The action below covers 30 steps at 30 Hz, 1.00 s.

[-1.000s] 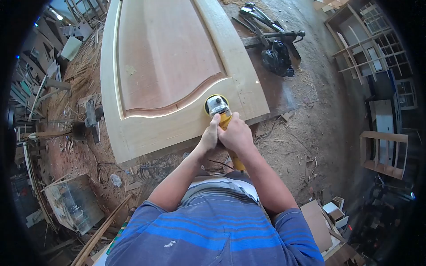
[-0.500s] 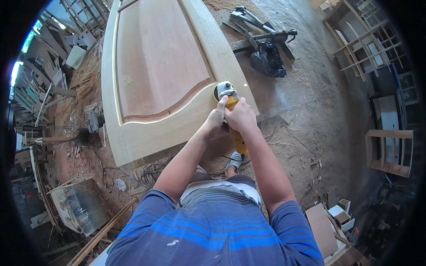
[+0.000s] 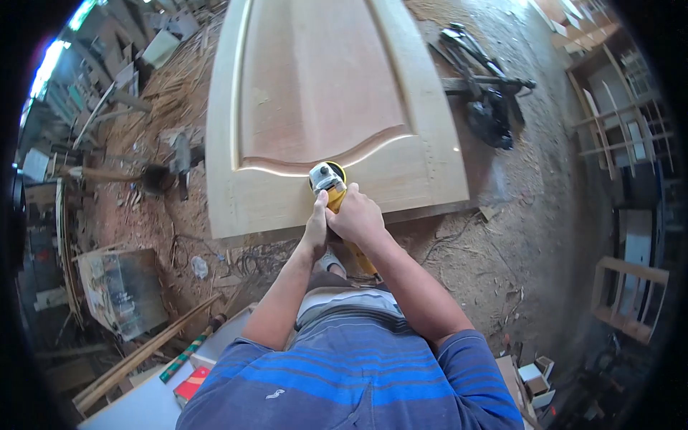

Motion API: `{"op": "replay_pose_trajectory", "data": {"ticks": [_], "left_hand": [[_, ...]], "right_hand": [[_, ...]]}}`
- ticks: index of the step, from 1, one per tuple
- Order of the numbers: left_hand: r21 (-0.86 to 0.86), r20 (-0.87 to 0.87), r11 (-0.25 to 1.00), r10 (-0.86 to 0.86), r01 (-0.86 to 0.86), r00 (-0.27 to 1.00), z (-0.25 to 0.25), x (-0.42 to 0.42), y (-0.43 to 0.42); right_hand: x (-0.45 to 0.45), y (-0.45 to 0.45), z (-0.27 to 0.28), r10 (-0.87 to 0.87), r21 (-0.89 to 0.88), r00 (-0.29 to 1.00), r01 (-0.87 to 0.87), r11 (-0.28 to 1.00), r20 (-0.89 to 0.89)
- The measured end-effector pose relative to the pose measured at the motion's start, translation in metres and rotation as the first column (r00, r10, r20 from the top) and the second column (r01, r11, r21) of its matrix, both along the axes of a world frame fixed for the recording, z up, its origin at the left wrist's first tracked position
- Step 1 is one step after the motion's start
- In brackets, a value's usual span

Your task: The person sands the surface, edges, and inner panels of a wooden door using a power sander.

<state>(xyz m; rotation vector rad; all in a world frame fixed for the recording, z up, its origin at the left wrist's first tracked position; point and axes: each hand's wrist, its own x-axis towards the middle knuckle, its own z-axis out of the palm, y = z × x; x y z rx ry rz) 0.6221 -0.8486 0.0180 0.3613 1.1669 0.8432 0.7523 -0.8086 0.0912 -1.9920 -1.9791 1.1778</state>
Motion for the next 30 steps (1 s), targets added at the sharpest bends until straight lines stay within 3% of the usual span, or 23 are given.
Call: {"op": "replay_pose_trajectory", "data": {"ticks": [5,15,21,28,30], "left_hand": [[-0.026,0.003,0.99,0.137,-0.137,0.991,0.0,-0.085,-0.023],[0.028,-0.037,0.973,0.232,-0.231,0.972,0.026,-0.213,-0.041],[-0.004,0.006,0.982,0.19,-0.19,0.982,0.022,-0.184,-0.059],[-0.123,0.074,0.992,-0.025,0.034,0.997,0.016,-0.096,-0.049],[-0.04,0.094,0.999,-0.002,0.006,0.996,0.021,-0.054,-0.045]], "right_hand": [[-0.09,-0.005,0.001,0.142,-0.032,0.989,-0.143,0.989,-0.031],[-0.228,-0.012,-0.003,0.209,0.024,0.966,-0.208,0.978,-0.155],[-0.194,-0.032,0.004,0.155,-0.03,0.982,-0.159,0.987,-0.105],[-0.094,-0.044,0.012,0.02,-0.027,1.0,-0.021,0.999,-0.017],[-0.059,-0.043,0.018,0.004,-0.035,0.999,-0.003,0.999,0.035]]}}
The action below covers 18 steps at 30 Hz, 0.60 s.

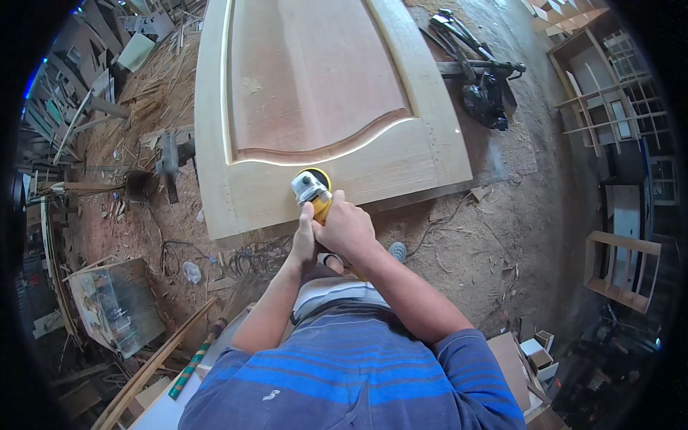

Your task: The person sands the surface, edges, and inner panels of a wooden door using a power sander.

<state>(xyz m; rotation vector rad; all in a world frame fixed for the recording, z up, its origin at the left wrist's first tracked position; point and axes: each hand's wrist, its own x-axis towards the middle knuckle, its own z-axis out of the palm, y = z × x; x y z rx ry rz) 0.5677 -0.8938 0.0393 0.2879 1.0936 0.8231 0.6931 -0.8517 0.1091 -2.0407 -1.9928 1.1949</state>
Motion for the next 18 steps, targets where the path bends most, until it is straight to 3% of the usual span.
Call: {"op": "replay_pose_trajectory", "data": {"ticks": [6,7,11,18], "left_hand": [[0.085,0.029,0.989,-0.121,0.118,0.992,-0.019,0.114,0.023],[0.034,0.088,0.992,-0.124,0.122,0.988,-0.016,0.134,0.026],[0.033,0.029,0.986,-0.167,0.166,0.986,0.015,0.206,0.043],[0.013,-0.083,0.947,-0.318,0.32,0.945,0.007,0.282,0.072]], "right_hand": [[0.117,0.004,-0.006,-0.102,0.063,0.991,0.097,0.993,0.086],[0.136,0.005,-0.007,-0.119,0.073,0.989,0.113,0.991,0.093],[0.203,0.013,-0.009,-0.198,0.105,0.974,0.187,0.977,0.11],[0.286,0.028,-0.015,-0.297,0.139,0.952,0.285,0.948,0.076]]}}
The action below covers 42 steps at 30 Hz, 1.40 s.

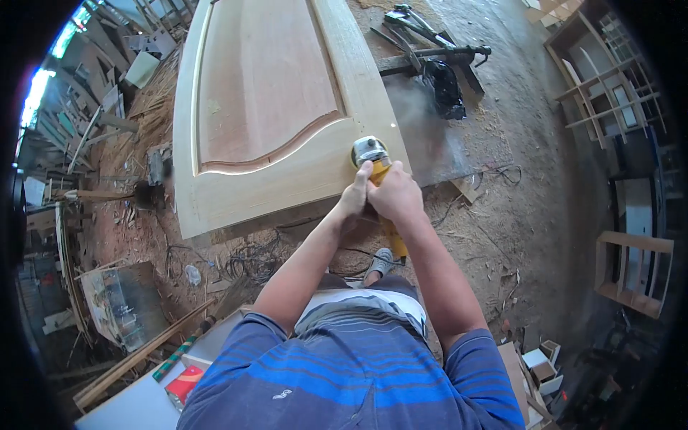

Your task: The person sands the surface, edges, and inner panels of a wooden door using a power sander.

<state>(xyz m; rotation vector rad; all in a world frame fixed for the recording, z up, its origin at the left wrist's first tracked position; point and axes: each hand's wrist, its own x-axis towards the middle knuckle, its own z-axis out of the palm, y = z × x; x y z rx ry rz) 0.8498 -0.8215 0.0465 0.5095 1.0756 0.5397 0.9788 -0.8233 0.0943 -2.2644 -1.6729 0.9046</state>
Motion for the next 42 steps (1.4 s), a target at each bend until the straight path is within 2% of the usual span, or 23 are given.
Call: {"op": "replay_pose_trajectory", "data": {"ticks": [2,4,5,9,11,13,16,18,19,21,22,25,28,31,37,42], "left_hand": [[0.018,0.019,1.0,0.011,-0.012,1.0,0.007,0.018,0.001],[0.048,0.034,0.999,0.016,-0.018,0.999,0.001,0.028,0.003],[0.03,0.005,0.997,-0.076,0.076,0.997,-0.004,0.024,0.003],[0.047,-0.116,0.991,-0.123,0.129,0.986,-0.009,0.007,-0.009],[0.101,-0.078,0.994,-0.041,0.049,0.996,-0.007,-0.015,-0.023],[0.057,-0.033,0.998,0.008,-0.006,0.999,-0.03,-0.042,-0.028],[0.157,-0.04,0.977,0.153,-0.145,0.987,-0.029,-0.097,-0.047],[0.155,-0.156,0.976,0.174,-0.15,0.972,-0.071,-0.147,-0.056],[0.057,-0.119,0.973,0.227,-0.222,0.966,-0.053,-0.166,-0.065],[0.041,-0.04,0.96,0.277,-0.276,0.96,-0.066,-0.213,-0.075],[0.034,-0.002,0.952,0.306,-0.306,0.952,-0.053,-0.235,-0.078],[0.01,-0.052,0.918,0.398,-0.398,0.916,-0.032,-0.295,-0.091],[0.032,-0.009,0.874,0.485,-0.484,0.875,-0.033,-0.348,-0.099],[0.028,0.016,0.864,0.503,-0.503,0.864,-0.032,-0.392,-0.108],[0.054,-0.01,0.817,0.575,-0.573,0.818,-0.017,-0.421,-0.128],[0.028,0.02,0.823,0.566,-0.567,0.824,-0.015,-0.387,-0.136]], "right_hand": [[0.012,0.003,0.005,-0.018,-0.026,1.0,0.019,0.999,0.025],[0.021,0.001,-0.003,-0.053,-0.008,0.998,0.053,0.999,-0.033],[0.023,-0.003,-0.004,-0.06,-0.003,0.997,0.06,0.998,-0.044],[0.007,-0.019,-0.008,-0.056,-0.011,0.998,0.056,0.998,-0.039],[-0.011,-0.025,-0.012,-0.022,-0.012,0.999,0.022,1.0,-0.028],[-0.043,-0.029,-0.007,-0.001,-0.052,0.999,-0.001,0.999,-0.04],[-0.101,-0.036,0.0,0.057,-0.073,0.997,-0.062,0.995,-0.059],[-0.141,-0.04,-0.005,0.138,-0.041,0.988,-0.141,0.989,-0.07],[-0.162,-0.041,-0.005,0.171,-0.041,0.982,-0.174,0.984,-0.074],[-0.208,-0.041,-0.005,0.244,-0.037,0.966,-0.248,0.968,-0.086],[-0.23,-0.041,-0.006,0.277,-0.03,0.956,-0.281,0.959,-0.093],[-0.294,-0.04,-0.008,0.371,-0.028,0.921,-0.376,0.926,-0.118],[-0.352,-0.037,-0.009,0.433,-0.022,0.89,-0.44,0.898,-0.14],[-0.397,-0.036,-0.006,0.491,-0.015,0.851,-0.502,0.865,-0.186],[-0.436,-0.047,-0.002,0.535,-0.011,0.808,-0.554,0.832,-0.247],[-0.401,-0.059,0.004,0.509,-0.046,0.837,-0.527,0.848,-0.202]]}}
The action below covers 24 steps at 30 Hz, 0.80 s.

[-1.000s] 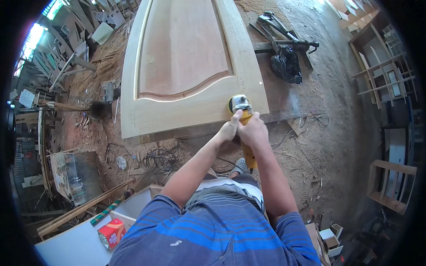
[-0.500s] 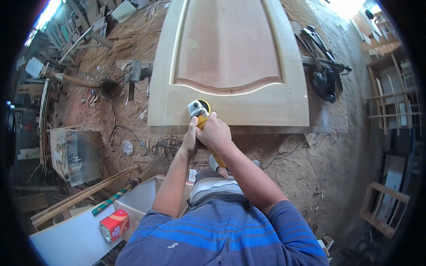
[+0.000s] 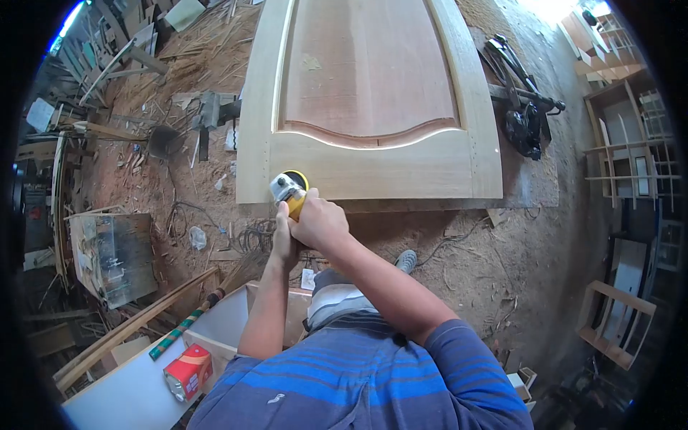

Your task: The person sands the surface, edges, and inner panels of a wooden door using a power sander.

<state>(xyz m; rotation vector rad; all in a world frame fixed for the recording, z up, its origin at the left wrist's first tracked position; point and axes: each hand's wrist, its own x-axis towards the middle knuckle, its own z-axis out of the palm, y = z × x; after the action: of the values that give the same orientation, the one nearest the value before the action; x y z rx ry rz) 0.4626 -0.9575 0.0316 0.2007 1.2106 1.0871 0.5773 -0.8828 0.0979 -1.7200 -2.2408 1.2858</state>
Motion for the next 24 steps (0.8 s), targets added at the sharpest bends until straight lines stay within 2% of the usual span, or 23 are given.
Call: {"op": "replay_pose_trajectory", "data": {"ticks": [4,8,9,12,14,16,17,21,24], "left_hand": [[0.007,0.039,0.998,-0.066,0.066,0.997,-0.001,0.046,0.003],[-0.069,0.011,0.982,-0.177,0.177,0.984,0.004,0.098,0.013],[-0.045,0.108,0.98,-0.189,0.195,0.976,-0.016,0.111,0.014],[-0.026,0.026,0.97,-0.243,0.243,0.97,-0.011,0.162,0.026],[0.01,0.041,0.962,-0.272,0.271,0.962,-0.023,0.197,0.032],[0.027,0.049,0.949,-0.315,0.314,0.948,-0.011,0.237,0.04],[0.037,-0.021,0.943,-0.331,0.332,0.943,-0.013,0.257,0.044],[0.056,0.039,0.9,-0.434,0.432,0.9,-0.031,0.335,0.06],[0.025,0.068,0.818,-0.575,0.575,0.815,-0.019,0.381,0.073]], "right_hand": [[0.047,-0.008,0.0,-0.08,0.025,0.995,0.078,0.997,0.063],[0.102,-0.01,-0.002,-0.171,0.056,0.979,0.165,0.985,0.114],[0.117,-0.009,0.0,-0.183,0.062,0.974,0.176,0.982,0.134],[0.168,-0.007,0.002,-0.233,0.059,0.959,0.226,0.972,0.163],[0.204,-0.006,0.002,-0.278,0.08,0.947,0.269,0.96,0.162],[0.243,-0.004,0.003,-0.317,0.087,0.932,0.306,0.948,0.173],[0.263,-0.003,0.0,-0.339,0.105,0.925,0.325,0.94,0.172],[0.339,-0.001,0.004,-0.436,0.113,0.877,0.422,0.9,0.201],[0.389,0.001,0.002,-0.49,0.123,0.848,0.474,0.872,0.202]]}}
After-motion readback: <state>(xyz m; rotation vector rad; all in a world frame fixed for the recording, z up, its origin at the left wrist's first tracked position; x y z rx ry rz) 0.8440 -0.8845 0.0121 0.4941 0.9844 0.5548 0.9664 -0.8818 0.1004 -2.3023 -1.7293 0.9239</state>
